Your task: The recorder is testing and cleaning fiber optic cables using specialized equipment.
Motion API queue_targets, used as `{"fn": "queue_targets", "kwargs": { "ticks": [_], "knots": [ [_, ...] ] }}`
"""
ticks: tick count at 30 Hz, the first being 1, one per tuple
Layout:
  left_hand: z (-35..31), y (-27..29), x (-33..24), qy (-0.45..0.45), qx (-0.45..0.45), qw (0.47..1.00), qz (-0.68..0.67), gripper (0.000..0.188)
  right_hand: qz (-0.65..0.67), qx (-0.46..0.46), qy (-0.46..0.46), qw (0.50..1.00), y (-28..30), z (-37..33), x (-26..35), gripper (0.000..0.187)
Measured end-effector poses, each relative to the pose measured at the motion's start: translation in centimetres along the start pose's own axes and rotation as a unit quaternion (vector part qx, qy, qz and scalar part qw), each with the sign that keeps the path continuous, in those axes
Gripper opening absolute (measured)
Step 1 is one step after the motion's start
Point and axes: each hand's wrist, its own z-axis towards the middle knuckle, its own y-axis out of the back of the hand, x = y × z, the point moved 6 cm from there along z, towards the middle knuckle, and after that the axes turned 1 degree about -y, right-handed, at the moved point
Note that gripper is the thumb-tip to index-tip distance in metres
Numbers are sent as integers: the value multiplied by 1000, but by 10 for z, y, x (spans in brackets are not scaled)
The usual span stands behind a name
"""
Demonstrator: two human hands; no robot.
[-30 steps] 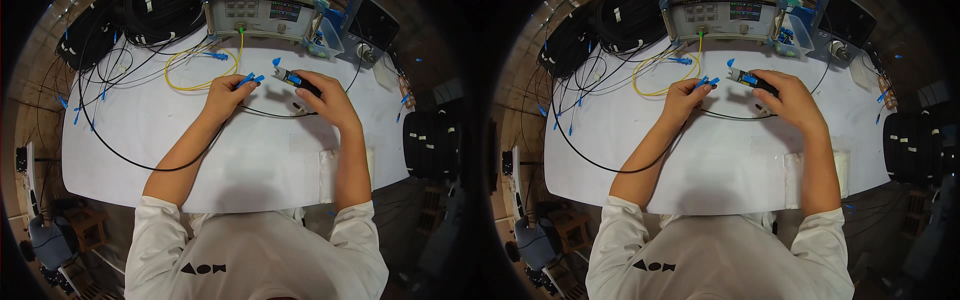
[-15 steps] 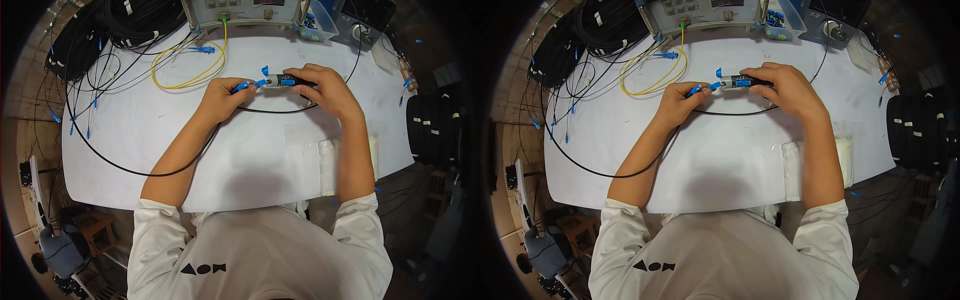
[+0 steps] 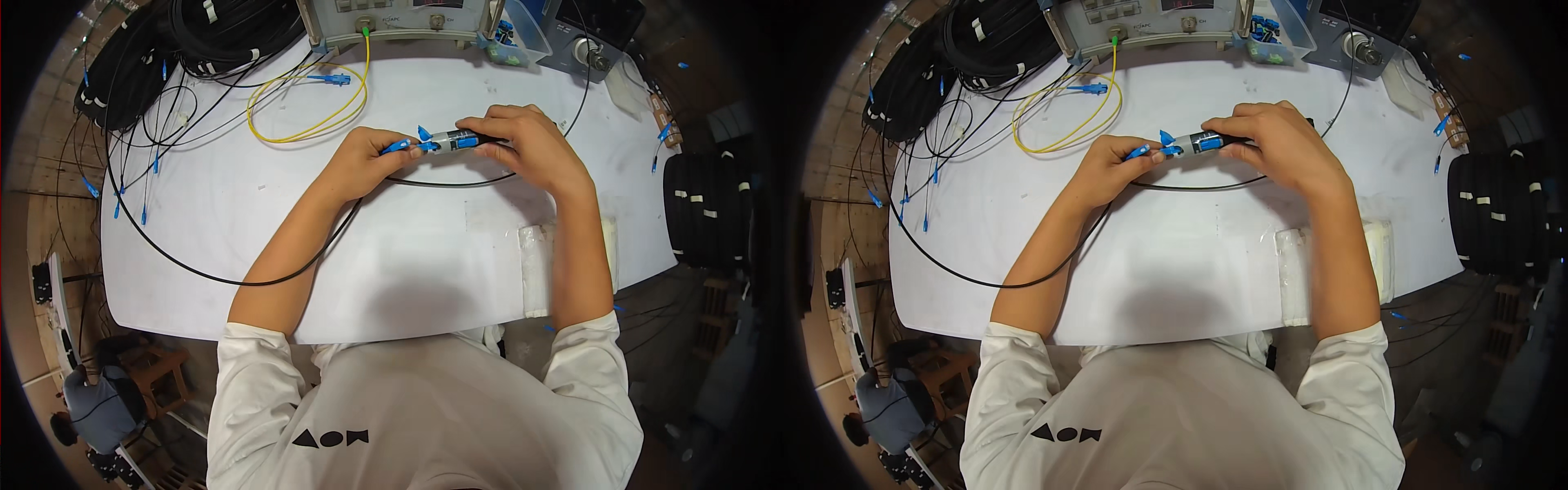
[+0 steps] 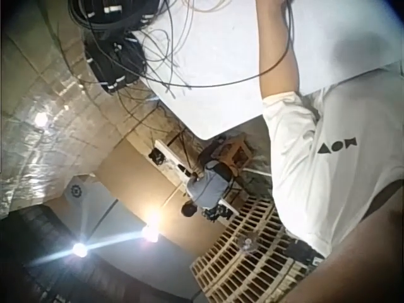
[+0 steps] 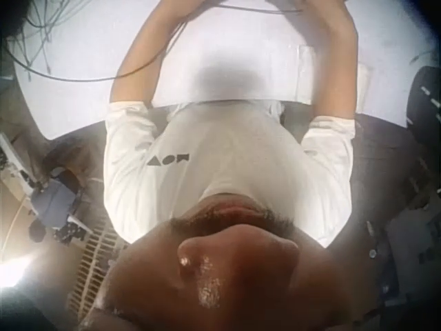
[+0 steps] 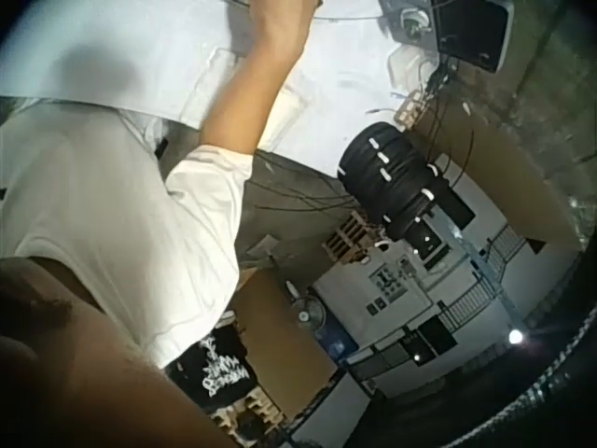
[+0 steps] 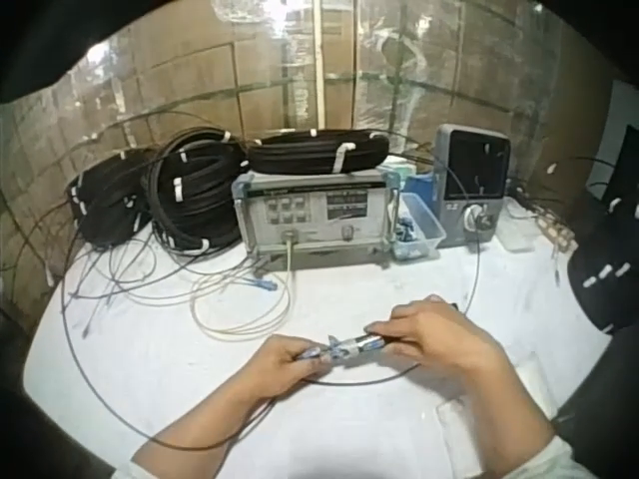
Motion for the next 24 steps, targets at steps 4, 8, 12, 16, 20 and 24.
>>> {"fn": "queue_targets", "kwargs": {
  "ticks": [4, 8, 12, 16, 20, 24],
  "knots": [
    [1, -2, 1, 10, 21, 999, -28, 24, 4, 13, -28, 1000, 3, -3, 2, 37],
    [4, -4, 6, 33, 14, 992, -119, 28, 85, 89, -165, 979, 24, -20, -17, 41],
    [6, -3, 2, 49, -19, 979, -197, 30, 305, -121, -84, 941, 59, -47, -37, 33],
    [3, -17, -4, 47, -2, 971, -234, 31, 541, -298, -170, 768, 22, -22, -45, 28],
    [1, -26, 0, 61, 2, 966, -253, 32, 546, -232, -220, 775, -39, 10, -14, 36],
    [1, -27, 2, 56, -1, 956, -289, 37, 575, -212, -190, 767, -39, 14, -10, 45]
  ]
}}
